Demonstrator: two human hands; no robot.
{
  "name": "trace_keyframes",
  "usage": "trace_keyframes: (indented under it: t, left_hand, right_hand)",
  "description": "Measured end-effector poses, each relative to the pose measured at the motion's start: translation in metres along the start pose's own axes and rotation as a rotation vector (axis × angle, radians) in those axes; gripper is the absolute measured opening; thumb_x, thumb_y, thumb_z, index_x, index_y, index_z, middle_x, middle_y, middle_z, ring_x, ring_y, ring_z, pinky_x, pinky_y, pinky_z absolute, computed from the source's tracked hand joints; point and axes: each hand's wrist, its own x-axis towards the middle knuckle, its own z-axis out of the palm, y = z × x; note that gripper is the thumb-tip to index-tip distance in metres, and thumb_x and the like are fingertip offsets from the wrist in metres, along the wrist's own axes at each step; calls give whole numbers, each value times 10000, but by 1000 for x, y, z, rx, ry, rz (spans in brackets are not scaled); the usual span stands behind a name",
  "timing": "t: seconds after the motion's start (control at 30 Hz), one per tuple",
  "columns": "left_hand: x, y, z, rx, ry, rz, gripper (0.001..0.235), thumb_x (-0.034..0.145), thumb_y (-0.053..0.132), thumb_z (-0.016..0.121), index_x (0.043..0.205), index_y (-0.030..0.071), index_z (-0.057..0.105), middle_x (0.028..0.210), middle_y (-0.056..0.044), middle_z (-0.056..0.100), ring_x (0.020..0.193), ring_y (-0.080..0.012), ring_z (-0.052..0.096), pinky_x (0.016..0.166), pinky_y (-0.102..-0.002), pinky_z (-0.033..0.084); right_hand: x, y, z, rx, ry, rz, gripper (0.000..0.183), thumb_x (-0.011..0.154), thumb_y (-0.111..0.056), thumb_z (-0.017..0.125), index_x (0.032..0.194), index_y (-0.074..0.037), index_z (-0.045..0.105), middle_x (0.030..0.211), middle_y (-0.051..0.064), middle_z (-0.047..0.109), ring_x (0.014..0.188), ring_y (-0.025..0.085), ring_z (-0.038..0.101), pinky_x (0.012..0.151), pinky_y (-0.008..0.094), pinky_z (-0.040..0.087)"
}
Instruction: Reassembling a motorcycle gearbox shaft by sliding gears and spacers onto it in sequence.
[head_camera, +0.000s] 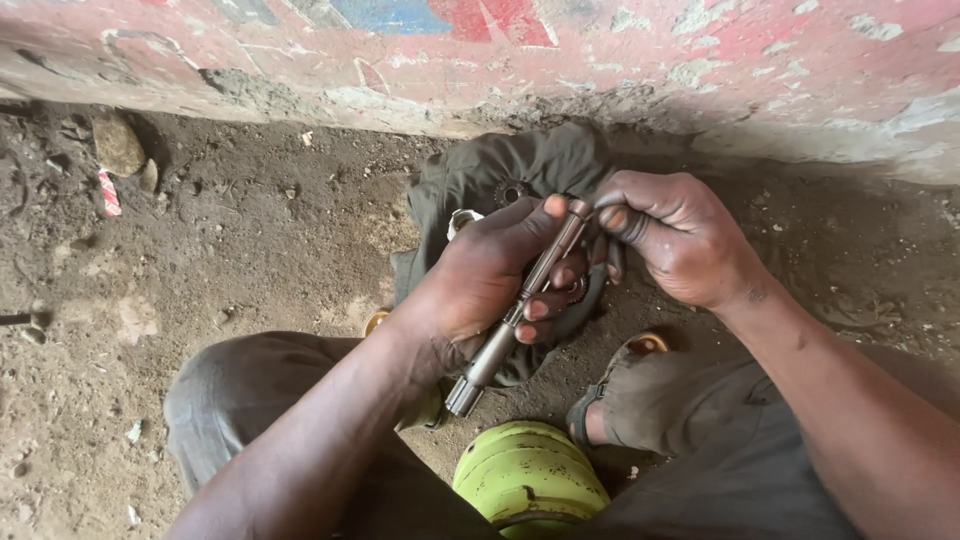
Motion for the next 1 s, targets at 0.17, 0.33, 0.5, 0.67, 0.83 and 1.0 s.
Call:
trace_keyframes:
  t: [0.17, 0.33, 0.5, 0.67, 0.83, 1.0]
  left_hand:
    - [4, -3, -3, 188, 112, 65, 303, 1044, 313, 514, 923, 38, 477, 675, -101, 497, 411, -143, 414, 271, -271, 331]
    - [1, -3, 5, 621, 277, 175, 220, 1044, 320, 492, 970, 125, 422, 635, -54, 541, 429, -133, 457, 369, -279, 357]
    - [6, -4, -4, 546, 205, 126, 240, 1036, 319, 500, 989, 91, 444, 653, -79, 539, 406, -142, 454, 308, -278, 351]
    - [9, -3, -11, 429, 110, 143, 222, 1060, 274, 483, 974, 71, 467, 675, -100, 543, 398, -156, 456, 277, -267, 346]
    - [5, -2, -8, 560, 176, 232, 146, 1042, 174, 527, 1145, 86, 474, 726, -62, 630, 508, -102, 509, 462, -226, 415]
    - [0, -8, -8, 656, 65, 387, 218, 1054, 162, 534, 1229, 74, 436, 895, -59, 634, 589, -75, 478, 477, -208, 392]
  right_hand:
    - [3, -10, 7, -120, 14, 16, 192, 1063, -107, 540, 926, -21, 644, 718, 43, 621, 509, 110, 596, 443, 235, 505]
    - [-2, -13, 10, -49, 48, 121, 230, 1069, -144, 502, 1072, 3, 679, 679, 78, 629, 458, 134, 570, 414, 251, 505]
    - [-4, -18, 7, -385, 74, -32, 137, 1008, 25, 556, 992, -1, 689, 749, 60, 665, 584, 137, 577, 537, 282, 482]
    - [1, -18, 3, -557, 78, -320, 100, 990, 116, 603, 1023, 47, 667, 870, 91, 680, 708, 175, 598, 653, 307, 479]
    - [1, -32, 1, -444, 101, -122, 188, 1051, -52, 548, 1189, -16, 671, 1016, 60, 704, 862, 150, 623, 753, 295, 499]
    - [0, -32, 6, -210, 152, 7, 181, 1013, -62, 604, 1166, -17, 690, 1043, 56, 727, 946, 132, 669, 824, 260, 538]
